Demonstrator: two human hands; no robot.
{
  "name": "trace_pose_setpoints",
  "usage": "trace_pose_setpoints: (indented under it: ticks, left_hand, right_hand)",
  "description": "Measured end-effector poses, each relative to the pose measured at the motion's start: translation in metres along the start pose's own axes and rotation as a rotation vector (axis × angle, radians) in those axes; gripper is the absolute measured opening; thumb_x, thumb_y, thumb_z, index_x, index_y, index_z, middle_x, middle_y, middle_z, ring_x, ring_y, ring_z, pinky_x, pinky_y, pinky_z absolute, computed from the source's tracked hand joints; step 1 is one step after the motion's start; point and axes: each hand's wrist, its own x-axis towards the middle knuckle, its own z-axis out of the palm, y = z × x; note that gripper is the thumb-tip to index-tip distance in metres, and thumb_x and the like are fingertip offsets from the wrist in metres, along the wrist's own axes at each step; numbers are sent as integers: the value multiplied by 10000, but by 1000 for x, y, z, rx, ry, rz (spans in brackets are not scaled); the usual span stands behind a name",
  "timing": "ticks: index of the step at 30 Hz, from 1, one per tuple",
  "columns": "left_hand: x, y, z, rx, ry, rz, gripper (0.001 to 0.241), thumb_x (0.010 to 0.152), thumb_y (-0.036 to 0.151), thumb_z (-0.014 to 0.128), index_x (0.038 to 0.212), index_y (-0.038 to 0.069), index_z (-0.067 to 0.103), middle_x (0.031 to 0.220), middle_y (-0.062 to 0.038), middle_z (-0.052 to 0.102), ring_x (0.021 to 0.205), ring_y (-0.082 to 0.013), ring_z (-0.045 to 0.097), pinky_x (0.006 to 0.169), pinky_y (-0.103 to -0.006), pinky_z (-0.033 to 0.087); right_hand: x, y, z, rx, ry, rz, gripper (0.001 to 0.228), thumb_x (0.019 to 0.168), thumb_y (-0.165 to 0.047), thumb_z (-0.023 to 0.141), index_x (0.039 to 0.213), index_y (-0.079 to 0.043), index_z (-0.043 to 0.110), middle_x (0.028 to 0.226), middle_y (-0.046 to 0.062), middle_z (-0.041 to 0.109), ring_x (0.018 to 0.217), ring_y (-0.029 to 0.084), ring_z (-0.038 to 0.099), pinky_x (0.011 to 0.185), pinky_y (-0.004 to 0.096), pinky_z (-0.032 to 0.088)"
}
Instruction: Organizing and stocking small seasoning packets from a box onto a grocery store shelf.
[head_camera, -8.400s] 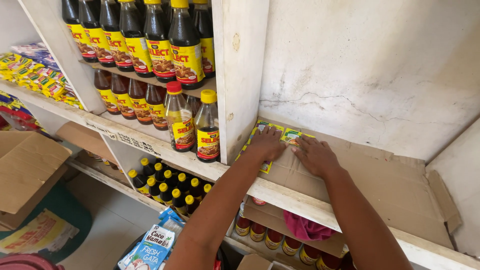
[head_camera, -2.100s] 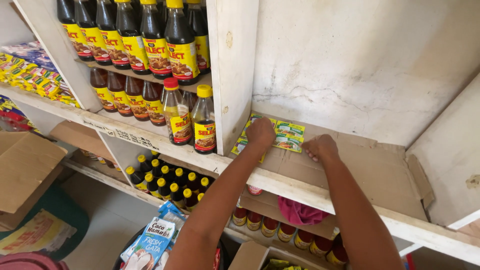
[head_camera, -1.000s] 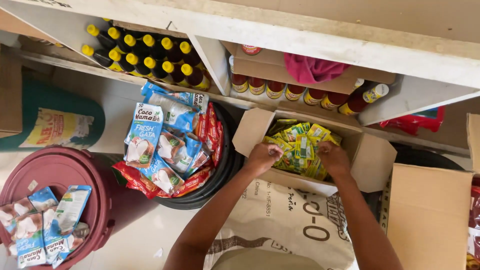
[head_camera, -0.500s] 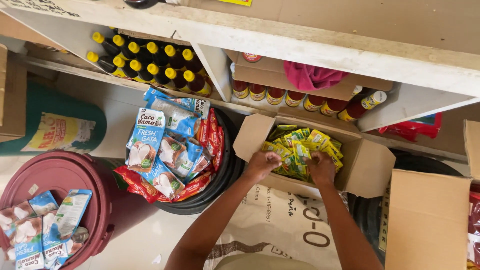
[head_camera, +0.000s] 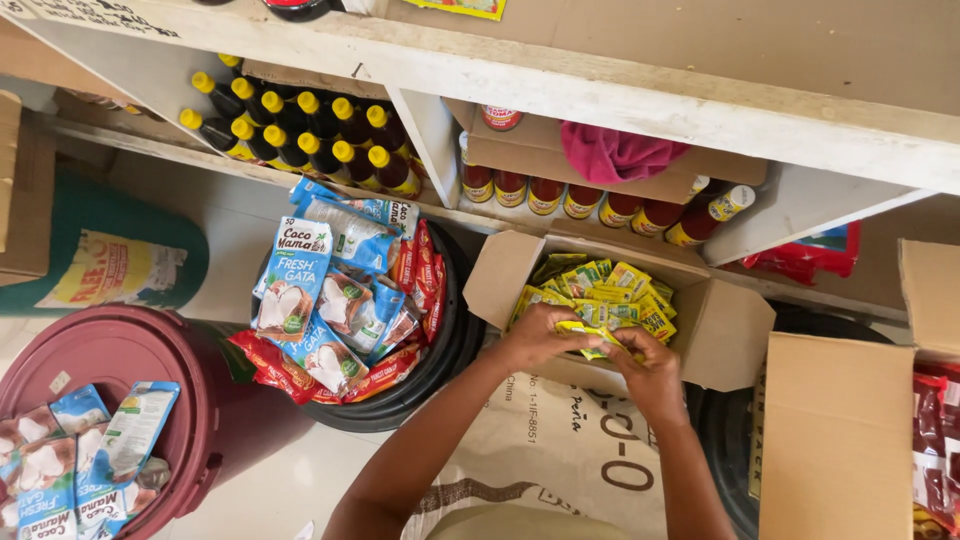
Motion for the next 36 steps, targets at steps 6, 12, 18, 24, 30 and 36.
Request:
trace_pose_setpoints:
  ticks: [6,12,18,24,30,36]
  left_hand:
    - [-7,13,13,-139,107,-16,375,833,301,843,1059,19,743,976,-7,739,897,-64,665,829,-262,554]
    - [-24,38,12,-248,166,88,294,846,192,845,1030,-19,758,978,-17,742,909,-53,643,847,-249,543]
    - [-33,40,17,-548,249,127,144,883,79,829,942,-28,752,931,-55,739,821,-67,645,748,-254,548]
    - [-44,54,15,-624,316,185,237,862,58,816,1052,-25,701,1011,-50,756,889,-68,689,816,-256,582]
    - [-67,84,7,-497,201,86,445,779,28,852,1195,-8,698,1062,-55,759,925,-89,696,864,-286,588]
    - [-67,75,26,-969,142,24,560,700,-19,856,1226,66,685,1092,-43,762,958,-110,740,881,-285,615]
  right_hand:
    - [-13,-26,-4,97,14,4,157,883,-46,779,1014,-1,705,865,0,706,776,46,605,665,218,499]
    - [-26,-46,-9,83,18,11,164,869,-39,789,1013,4,723,862,14,719,780,54,617,671,218,502]
    - [-36,-51,-4,388,38,6,257,879,-23,756,1130,-9,704,929,6,718,801,58,613,697,220,505]
    - [-49,-82,18,527,-42,45,246,874,-49,734,1113,-5,698,915,75,752,767,128,697,674,287,571]
    - [-57,-94,5,429,-37,116,177,886,-61,750,1025,47,734,813,109,746,677,147,663,618,295,533]
    - [-48,-97,-14,247,40,65,196,900,-135,778,900,52,719,719,85,711,609,113,616,557,267,494]
